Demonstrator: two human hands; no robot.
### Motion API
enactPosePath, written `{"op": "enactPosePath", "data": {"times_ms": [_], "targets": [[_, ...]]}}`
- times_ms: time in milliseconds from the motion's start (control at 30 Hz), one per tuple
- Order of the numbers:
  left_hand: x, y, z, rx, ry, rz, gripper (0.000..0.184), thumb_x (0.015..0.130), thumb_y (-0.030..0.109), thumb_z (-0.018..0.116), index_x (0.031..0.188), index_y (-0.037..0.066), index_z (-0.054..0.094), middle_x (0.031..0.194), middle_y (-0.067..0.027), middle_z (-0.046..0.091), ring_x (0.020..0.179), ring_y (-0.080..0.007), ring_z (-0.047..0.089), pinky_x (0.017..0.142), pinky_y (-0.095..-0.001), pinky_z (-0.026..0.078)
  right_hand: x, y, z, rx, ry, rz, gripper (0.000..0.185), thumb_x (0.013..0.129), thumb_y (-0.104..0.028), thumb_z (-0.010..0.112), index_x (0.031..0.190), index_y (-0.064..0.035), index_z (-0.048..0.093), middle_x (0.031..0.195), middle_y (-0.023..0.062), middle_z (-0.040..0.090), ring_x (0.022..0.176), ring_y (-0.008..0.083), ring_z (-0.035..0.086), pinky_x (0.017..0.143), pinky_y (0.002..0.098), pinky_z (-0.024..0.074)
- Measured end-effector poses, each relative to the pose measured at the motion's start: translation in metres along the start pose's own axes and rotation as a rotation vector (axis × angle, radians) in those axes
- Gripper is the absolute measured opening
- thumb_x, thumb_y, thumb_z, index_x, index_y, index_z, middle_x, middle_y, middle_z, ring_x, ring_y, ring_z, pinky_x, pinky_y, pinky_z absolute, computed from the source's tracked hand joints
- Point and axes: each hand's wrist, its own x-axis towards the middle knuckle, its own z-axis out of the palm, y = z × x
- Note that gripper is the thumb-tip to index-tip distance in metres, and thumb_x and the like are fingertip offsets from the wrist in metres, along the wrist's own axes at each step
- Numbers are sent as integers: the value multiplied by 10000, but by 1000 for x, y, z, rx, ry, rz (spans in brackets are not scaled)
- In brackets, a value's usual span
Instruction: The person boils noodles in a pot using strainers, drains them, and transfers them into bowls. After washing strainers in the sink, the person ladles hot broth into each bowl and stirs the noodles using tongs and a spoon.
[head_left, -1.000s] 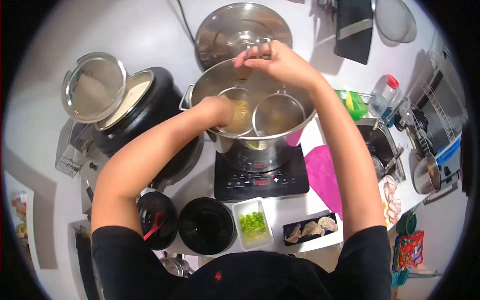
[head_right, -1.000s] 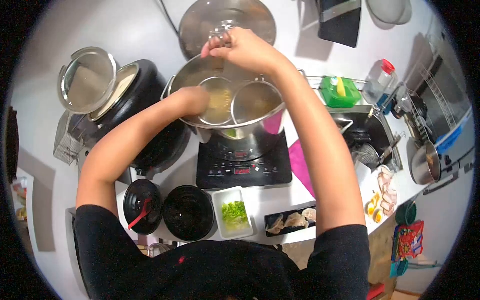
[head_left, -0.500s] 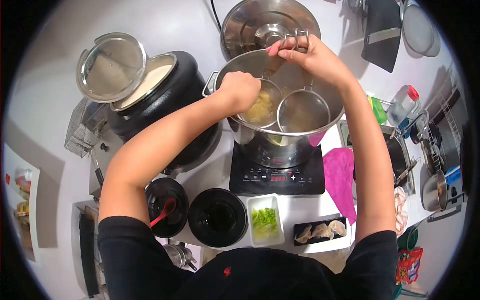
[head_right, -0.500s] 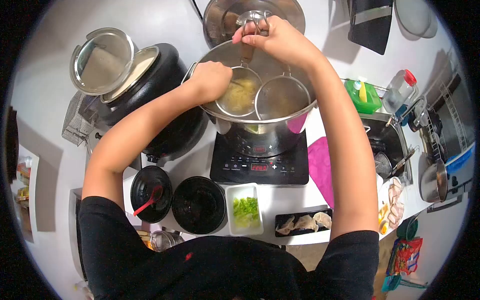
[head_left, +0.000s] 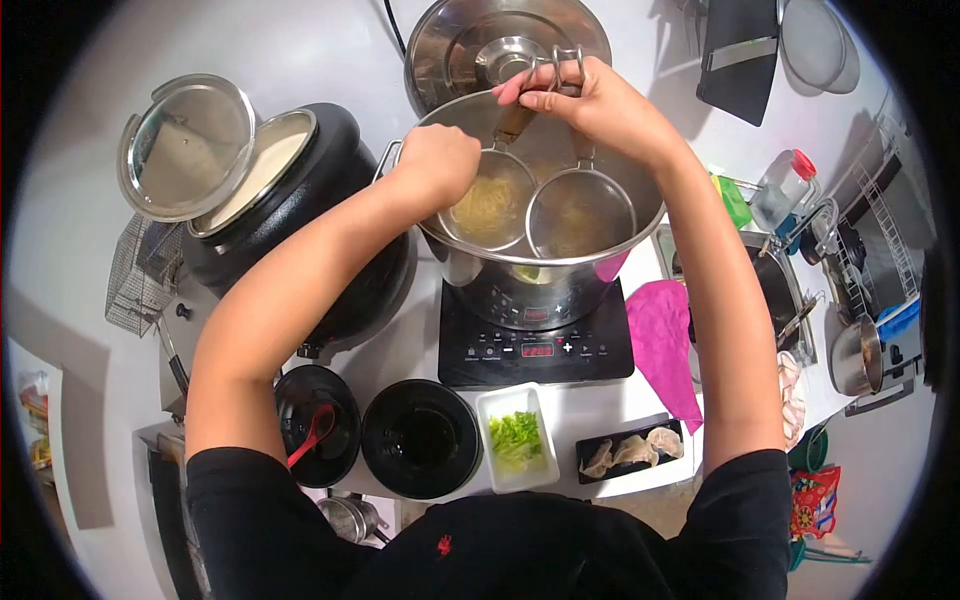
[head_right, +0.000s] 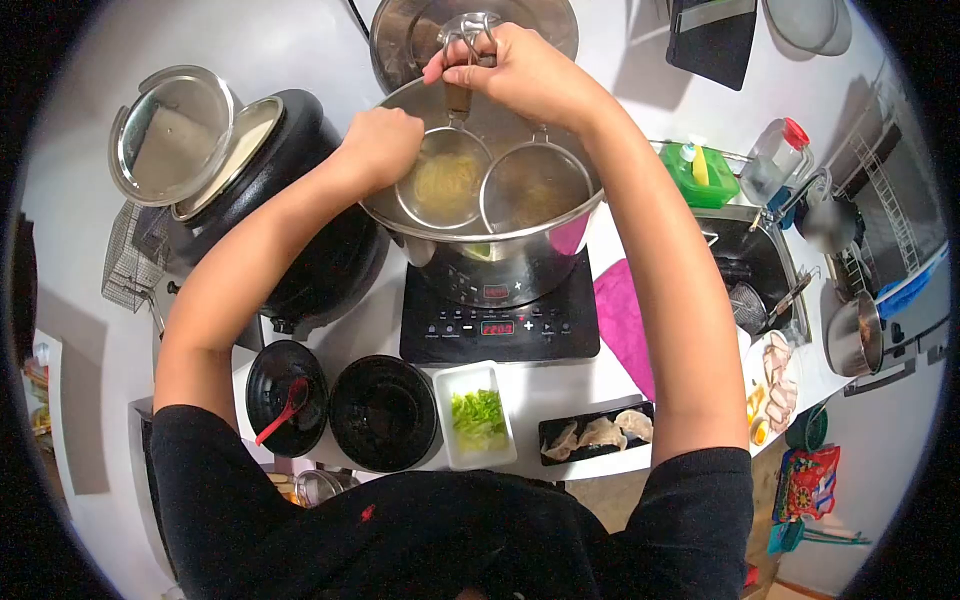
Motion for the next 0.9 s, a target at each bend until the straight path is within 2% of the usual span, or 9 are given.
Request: {"op": "enactPosePath", "data": {"times_ms": [100, 200, 233, 333, 433, 533, 667, 700, 900], "targets": [[-6, 6, 0, 7, 19, 115, 187, 767, 114, 517, 773, 40, 689, 792, -184, 665, 758, -315, 668, 665, -421, 529, -1, 5, 7, 25, 18, -38, 137, 849, -103, 583, 906, -15, 672, 838, 37, 668, 755, 104, 562, 763, 277, 452], [-11, 3, 5, 38, -27, 64, 183, 761, 114, 518, 746, 33, 682, 771, -189, 659, 743, -330, 663, 656, -428, 528, -4, -3, 9, 37, -61, 47, 154, 864, -28, 545, 968, -5, 657, 1019, 63, 657, 958, 105, 585, 864, 251, 441], [-5, -1, 6, 50, -28, 11, 183, 758, 110, 515, 750, 27, 678, 775, -189, 660, 741, -330, 663, 647, -425, 529, -5, -6, 12, -33, -51, 39, 153, 867, -34, 544, 967, 13, 650, 1015, 57, 655, 961, 110, 587, 875, 255, 438], [-5, -3, 4, 16, 70, 60, 187, 758, 113, 514, 746, 27, 680, 778, -185, 663, 739, -325, 666, 641, -416, 532, -8, -7, 16, -1, -25, 48, 153, 871, -38, 542, 967, 13, 650, 1007, 52, 653, 956, 119, 591, 883, 262, 436], [-10, -2, 2, 16, -22, 60, 193, 760, 124, 514, 745, 25, 679, 789, -195, 661, 745, -332, 664, 649, -422, 531, -10, -9, 16, 8, -19, 84, 151, 875, -43, 543, 968, 12, 649, 996, 46, 652, 940, 123, 594, 888, 267, 435], [-2, -7, 4, 15, -22, 18, 196, 761, 123, 512, 757, 19, 678, 796, -200, 659, 756, -335, 662, 657, -425, 528, -8, -1, 17, -15, 20, -18, 157, 847, -103, 580, 956, -36, 670, 860, 52, 673, 802, 115, 592, 784, 279, 458], [-3, 2, 12, -15, 37, 83, 199, 761, 113, 511, 775, 11, 682, 804, -200, 660, 763, -329, 663, 668, -423, 526, -7, 3, 17, 45, 31, -51, 149, 847, -86, 570, 937, -17, 668, 878, 38, 676, 775, 106, 578, 766, 276, 461], [-6, 3, 10, -29, -58, 113, 198, 760, 96, 508, 791, 16, 686, 802, -204, 655, 758, -336, 659, 670, -426, 524, -6, 4, 15, 33, 35, -58, 146, 847, -80, 567, 929, -12, 667, 880, 36, 675, 770, 106, 577, 763, 276, 462], [-52, -8, -107, -53, -27, 30, 170, 764, 90, 526, 797, 59, 690, 804, -158, 658, 796, -307, 639, 718, -388, 506, -3, 7, 6, 37, 47, -29, 136, 842, -71, 564, 902, -2, 664, 857, 29, 666, 753, 99, 567, 751, 267, 458]]}}
